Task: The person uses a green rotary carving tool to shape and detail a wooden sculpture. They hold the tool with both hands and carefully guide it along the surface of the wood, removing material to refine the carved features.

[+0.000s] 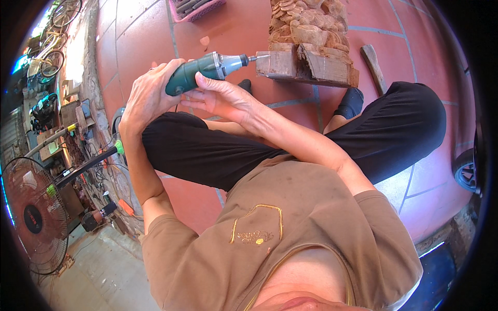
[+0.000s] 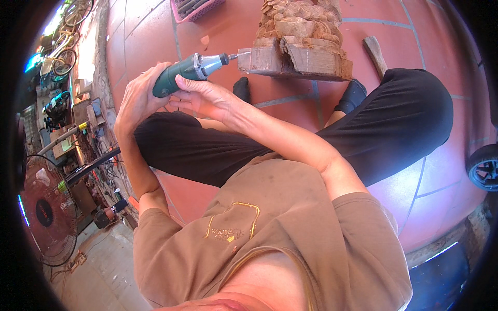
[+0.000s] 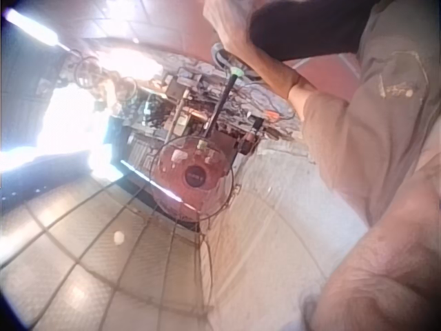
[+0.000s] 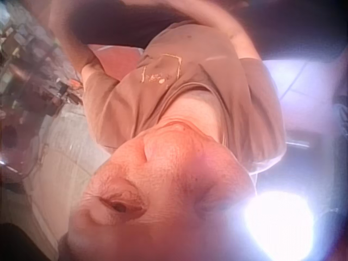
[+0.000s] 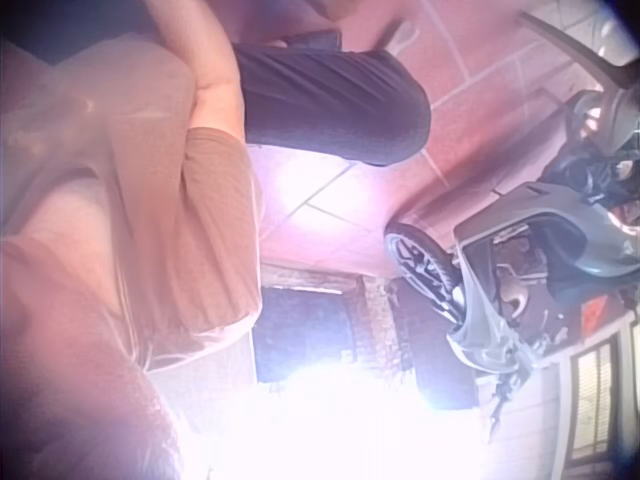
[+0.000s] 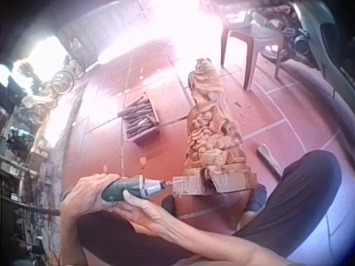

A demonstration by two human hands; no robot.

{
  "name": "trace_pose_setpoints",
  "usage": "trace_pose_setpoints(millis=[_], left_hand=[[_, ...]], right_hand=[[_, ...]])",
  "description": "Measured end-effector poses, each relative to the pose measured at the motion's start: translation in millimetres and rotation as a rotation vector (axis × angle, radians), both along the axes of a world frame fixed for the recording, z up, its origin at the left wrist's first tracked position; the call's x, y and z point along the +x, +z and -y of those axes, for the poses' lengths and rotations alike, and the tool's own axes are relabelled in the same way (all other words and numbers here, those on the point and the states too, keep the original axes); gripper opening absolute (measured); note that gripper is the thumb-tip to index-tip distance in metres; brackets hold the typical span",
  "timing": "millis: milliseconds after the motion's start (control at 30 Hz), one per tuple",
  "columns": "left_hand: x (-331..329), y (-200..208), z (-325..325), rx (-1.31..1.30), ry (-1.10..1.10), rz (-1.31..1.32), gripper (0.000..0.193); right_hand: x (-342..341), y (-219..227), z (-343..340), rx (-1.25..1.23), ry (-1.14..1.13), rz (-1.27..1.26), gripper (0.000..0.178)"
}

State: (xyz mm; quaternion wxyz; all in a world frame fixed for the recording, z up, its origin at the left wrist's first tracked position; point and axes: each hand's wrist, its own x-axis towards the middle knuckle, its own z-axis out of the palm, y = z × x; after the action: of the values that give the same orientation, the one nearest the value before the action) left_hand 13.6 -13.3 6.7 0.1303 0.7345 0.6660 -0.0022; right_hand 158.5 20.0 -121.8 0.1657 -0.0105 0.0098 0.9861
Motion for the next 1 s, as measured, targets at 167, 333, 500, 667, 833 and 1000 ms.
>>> trace_pose_setpoints(millis=[167, 333, 500, 667, 833, 1000], left_hand=[[-0.5, -0.5, 0.1, 0.009, -0.005, -0.014, 0.044], [0.6, -0.3, -0.5, 0.018, -0.007, -0.012, 0.043], [2.0, 1.4, 0.1, 0.012, 0.015, 0.002, 0.043], [0.7, 0.1, 1.1, 0.018, 0.011, -0.001, 0.043], [0.5, 0.6, 1.1, 0.029, -0.004, -0.009, 0.044], [0.5, 1.7, 1.6, 0.032, -0.011, 0.008, 0.043]], right_hand=[[2.3, 4.0, -1.8, 0.013, 0.006, 0.004, 0.049], [1.7, 3.1, -2.1, 0.026, -0.010, 0.012, 0.050], [0.0, -0.4, -3.0, 0.036, -0.007, 0.029, 0.050], [0.5, -0.2, -2.8, 0.045, -0.011, 0.030, 0.051], [1.5, 1.5, -3.7, 0.057, -0.010, 0.028, 0.050], [-0.4, 1.0, -4.9, 0.034, -0.011, 0.028, 0.050]])
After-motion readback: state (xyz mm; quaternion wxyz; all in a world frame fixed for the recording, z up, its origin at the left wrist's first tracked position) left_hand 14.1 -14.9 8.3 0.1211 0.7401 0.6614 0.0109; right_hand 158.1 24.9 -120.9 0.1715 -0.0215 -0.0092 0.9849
